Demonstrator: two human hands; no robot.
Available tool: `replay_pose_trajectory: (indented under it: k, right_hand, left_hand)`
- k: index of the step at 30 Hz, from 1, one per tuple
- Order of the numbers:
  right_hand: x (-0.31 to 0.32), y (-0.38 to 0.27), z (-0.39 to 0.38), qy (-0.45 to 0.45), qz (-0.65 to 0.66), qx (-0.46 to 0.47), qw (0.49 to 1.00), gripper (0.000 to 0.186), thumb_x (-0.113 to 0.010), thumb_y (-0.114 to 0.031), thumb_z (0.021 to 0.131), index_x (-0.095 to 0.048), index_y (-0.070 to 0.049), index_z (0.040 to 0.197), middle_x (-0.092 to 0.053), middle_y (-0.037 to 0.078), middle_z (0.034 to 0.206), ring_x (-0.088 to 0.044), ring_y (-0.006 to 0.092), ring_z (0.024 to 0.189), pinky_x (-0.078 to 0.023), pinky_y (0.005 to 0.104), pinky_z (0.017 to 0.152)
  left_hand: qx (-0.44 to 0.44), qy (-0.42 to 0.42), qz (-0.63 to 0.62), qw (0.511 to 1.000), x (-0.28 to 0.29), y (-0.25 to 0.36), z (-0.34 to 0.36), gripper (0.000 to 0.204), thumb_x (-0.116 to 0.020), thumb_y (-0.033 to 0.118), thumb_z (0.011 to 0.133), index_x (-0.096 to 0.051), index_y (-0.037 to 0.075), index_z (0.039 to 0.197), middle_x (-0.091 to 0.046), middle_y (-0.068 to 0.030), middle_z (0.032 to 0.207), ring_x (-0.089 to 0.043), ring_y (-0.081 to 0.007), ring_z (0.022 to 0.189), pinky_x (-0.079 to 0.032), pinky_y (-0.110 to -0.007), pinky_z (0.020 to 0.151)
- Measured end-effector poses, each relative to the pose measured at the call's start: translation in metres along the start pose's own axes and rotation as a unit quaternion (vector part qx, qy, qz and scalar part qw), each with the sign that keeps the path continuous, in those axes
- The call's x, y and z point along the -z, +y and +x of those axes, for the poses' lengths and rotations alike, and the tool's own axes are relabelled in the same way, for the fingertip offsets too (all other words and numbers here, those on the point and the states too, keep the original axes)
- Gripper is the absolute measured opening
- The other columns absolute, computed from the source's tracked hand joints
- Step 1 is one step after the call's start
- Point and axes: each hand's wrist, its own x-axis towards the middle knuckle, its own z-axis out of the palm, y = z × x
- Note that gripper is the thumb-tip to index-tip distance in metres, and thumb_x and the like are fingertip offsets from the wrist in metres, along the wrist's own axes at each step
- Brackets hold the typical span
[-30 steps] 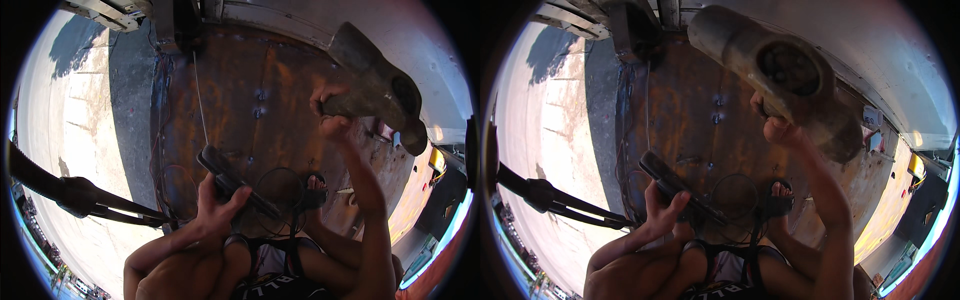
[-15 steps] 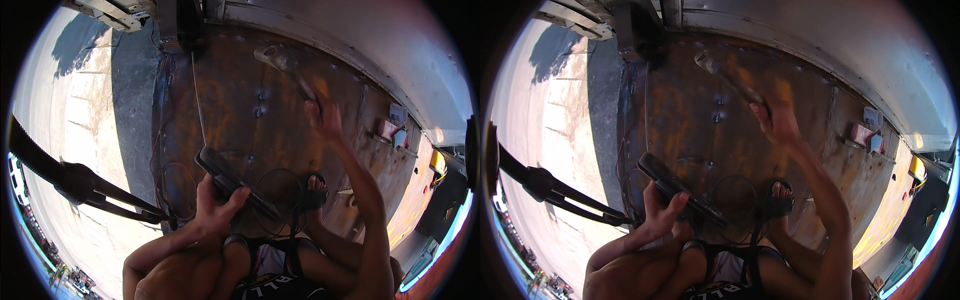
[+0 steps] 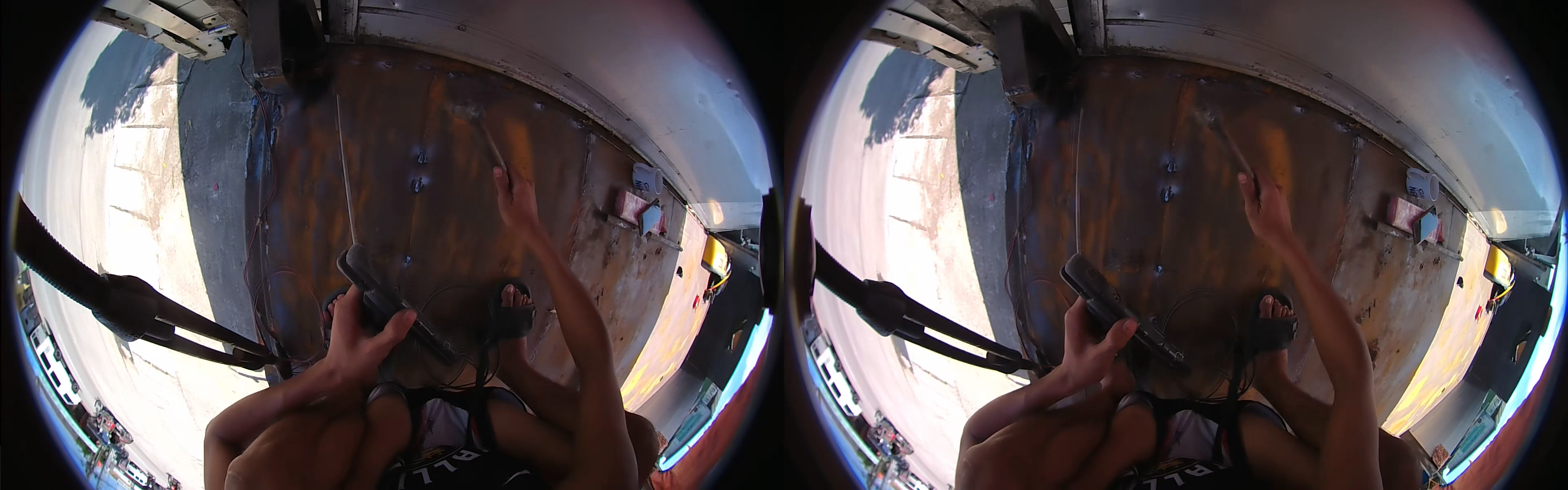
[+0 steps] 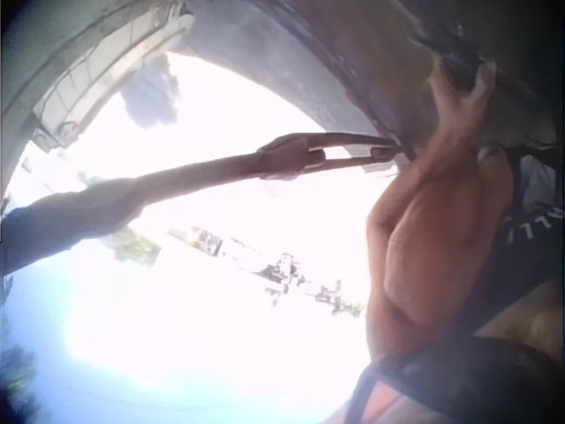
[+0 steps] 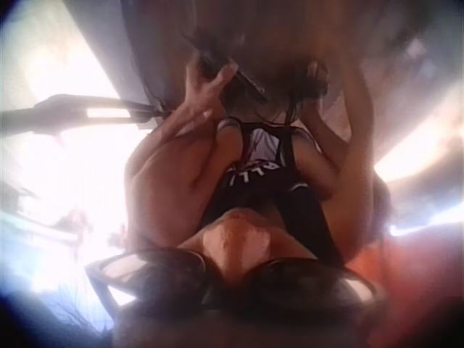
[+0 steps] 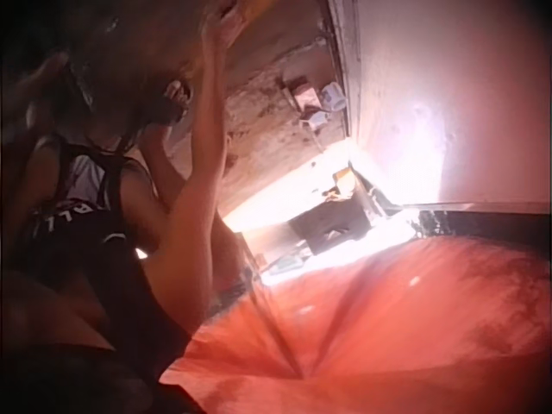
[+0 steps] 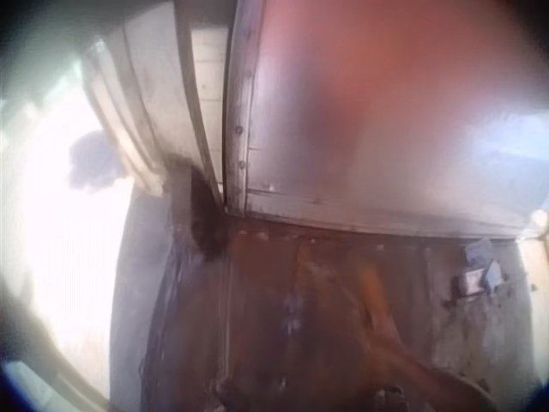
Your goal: The person welds a metal surface using a welding torch, then repeatedly uses a hammer to chip away slag from the welds. The person alternates between welding and chipping along a seam on the metal panel.
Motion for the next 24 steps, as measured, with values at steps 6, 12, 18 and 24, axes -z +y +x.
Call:
replay_pose_trajectory:
  k: [6,12,18,24]
  right_hand:
    - [0.031,0.06,-0.028,0.092,-0.14,0.017,0.986,0.039,-0.063,-0.044,0.095,-0.063,-0.008,0.109,-0.072,0.017,0.088,-0.069,0.0387,0.083,-0.053,0.0472,0.071]
    - [0.037,0.087,-0.039,0.117,-0.183,0.004,0.976,0.037,-0.069,-0.041,0.091,-0.063,-0.01,0.111,-0.072,0.014,0.093,-0.069,0.037,0.088,-0.051,0.0469,0.08]
    - [0.039,0.114,-0.028,0.131,-0.216,0.08,0.964,0.035,-0.072,-0.03,0.089,-0.062,-0.007,0.114,-0.069,0.014,0.098,-0.066,0.0357,0.096,-0.041,0.0502,0.098]
    - [0.051,0.065,-0.021,0.125,-0.238,0.175,0.947,0.038,-0.072,-0.027,0.089,-0.06,-0.004,0.117,-0.066,0.017,0.1,-0.063,0.0387,0.099,-0.046,0.0468,0.089]
  left_hand:
    - [0.037,-0.026,-0.059,0.997,0.005,-0.007,0.003,0.034,-0.076,0.02,0.083,-0.059,-0.002,0.103,-0.066,-0.0023,0.085,-0.061,-0.0082,0.079,-0.049,-0.024,0.071]
    - [0.012,0.005,-0.065,0.998,0.014,-0.016,0.002,0.031,-0.078,0.02,0.083,-0.061,-0.001,0.096,-0.066,-0.0022,0.082,-0.061,-0.0068,0.075,-0.049,-0.024,0.069]
    - [0.063,0.024,-0.038,0.997,0.009,-0.008,0.009,0.026,-0.081,0.019,0.08,-0.063,0.001,0.086,-0.063,-0.0006,0.073,-0.06,-0.0079,0.064,-0.046,-0.023,0.057]
    - [0.063,-0.021,-0.037,0.997,0.014,-0.032,0.015,0.041,-0.083,0.025,0.08,-0.063,-0.002,0.103,-0.069,-0.0043,0.086,-0.064,-0.009,0.079,-0.052,-0.026,0.071]
